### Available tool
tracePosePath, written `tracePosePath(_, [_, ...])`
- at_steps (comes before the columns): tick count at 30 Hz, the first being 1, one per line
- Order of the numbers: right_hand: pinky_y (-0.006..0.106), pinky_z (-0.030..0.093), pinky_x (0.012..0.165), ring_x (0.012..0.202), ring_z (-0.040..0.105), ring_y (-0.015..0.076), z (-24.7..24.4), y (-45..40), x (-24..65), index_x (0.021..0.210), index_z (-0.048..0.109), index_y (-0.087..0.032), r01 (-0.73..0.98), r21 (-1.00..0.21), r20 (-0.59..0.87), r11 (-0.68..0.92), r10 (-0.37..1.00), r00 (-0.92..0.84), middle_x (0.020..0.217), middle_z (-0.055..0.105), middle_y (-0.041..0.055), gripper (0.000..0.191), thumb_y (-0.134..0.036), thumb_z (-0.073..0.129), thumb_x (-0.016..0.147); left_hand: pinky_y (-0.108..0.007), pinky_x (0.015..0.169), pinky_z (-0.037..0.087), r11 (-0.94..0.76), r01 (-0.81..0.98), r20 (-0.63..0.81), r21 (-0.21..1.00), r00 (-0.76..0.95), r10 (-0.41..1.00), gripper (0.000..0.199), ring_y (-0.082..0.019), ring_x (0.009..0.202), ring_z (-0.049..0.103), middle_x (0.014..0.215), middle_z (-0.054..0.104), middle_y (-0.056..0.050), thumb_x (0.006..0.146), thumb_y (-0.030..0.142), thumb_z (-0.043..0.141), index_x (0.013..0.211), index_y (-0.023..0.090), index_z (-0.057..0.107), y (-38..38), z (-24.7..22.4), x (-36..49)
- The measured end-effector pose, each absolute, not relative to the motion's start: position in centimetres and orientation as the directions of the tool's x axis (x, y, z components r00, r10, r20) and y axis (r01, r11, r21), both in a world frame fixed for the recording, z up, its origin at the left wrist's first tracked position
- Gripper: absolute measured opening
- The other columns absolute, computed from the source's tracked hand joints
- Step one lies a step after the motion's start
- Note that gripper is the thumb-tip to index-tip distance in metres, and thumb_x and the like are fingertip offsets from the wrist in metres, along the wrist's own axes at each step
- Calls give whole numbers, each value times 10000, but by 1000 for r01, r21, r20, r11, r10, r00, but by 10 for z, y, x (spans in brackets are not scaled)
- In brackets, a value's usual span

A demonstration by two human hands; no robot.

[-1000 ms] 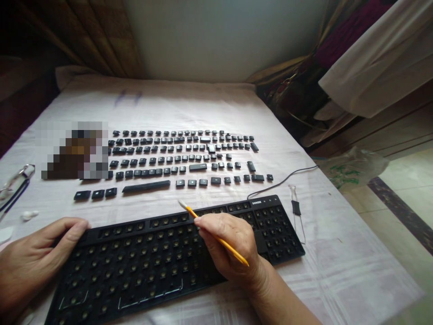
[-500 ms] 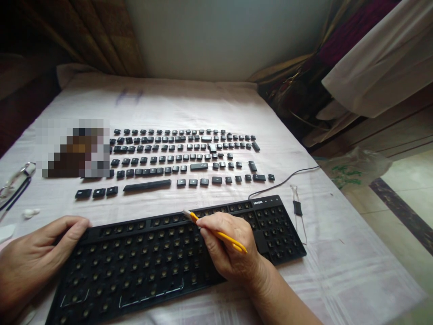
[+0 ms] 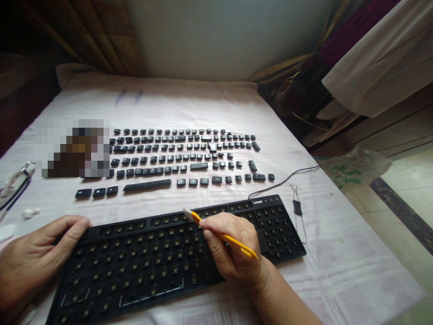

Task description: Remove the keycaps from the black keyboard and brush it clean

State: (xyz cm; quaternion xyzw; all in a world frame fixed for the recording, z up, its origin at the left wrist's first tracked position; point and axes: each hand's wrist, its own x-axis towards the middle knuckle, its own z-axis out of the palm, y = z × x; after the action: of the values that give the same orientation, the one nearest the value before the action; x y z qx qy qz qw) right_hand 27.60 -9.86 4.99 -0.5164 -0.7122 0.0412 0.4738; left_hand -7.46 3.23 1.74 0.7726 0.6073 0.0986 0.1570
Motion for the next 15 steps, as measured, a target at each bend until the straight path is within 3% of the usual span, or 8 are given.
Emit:
tracePosePath(6, [238, 605, 576, 624, 732, 157, 48, -95, 276, 1034, 654, -187, 693, -541, 596, 476, 798, -82, 775, 764, 42, 235, -31, 558, 886, -178, 576, 502, -210, 911, -18, 356, 231, 973, 379, -154, 633, 716, 743, 776, 43, 836, 539, 472, 787, 282, 746, 29, 19, -73])
tracePosePath(15, [242, 637, 647, 694, 770, 161, 40, -96, 275, 1044, 706, -191, 660, -576, 611, 483, 790, -45, 845, 805, 49, 243, -37, 575, 909, -169, 604, 517, -221, 915, -46, 337, 250, 967, 375, -155, 681, 738, 794, 789, 44, 851, 541, 479, 834, 285, 752, 32, 13, -80])
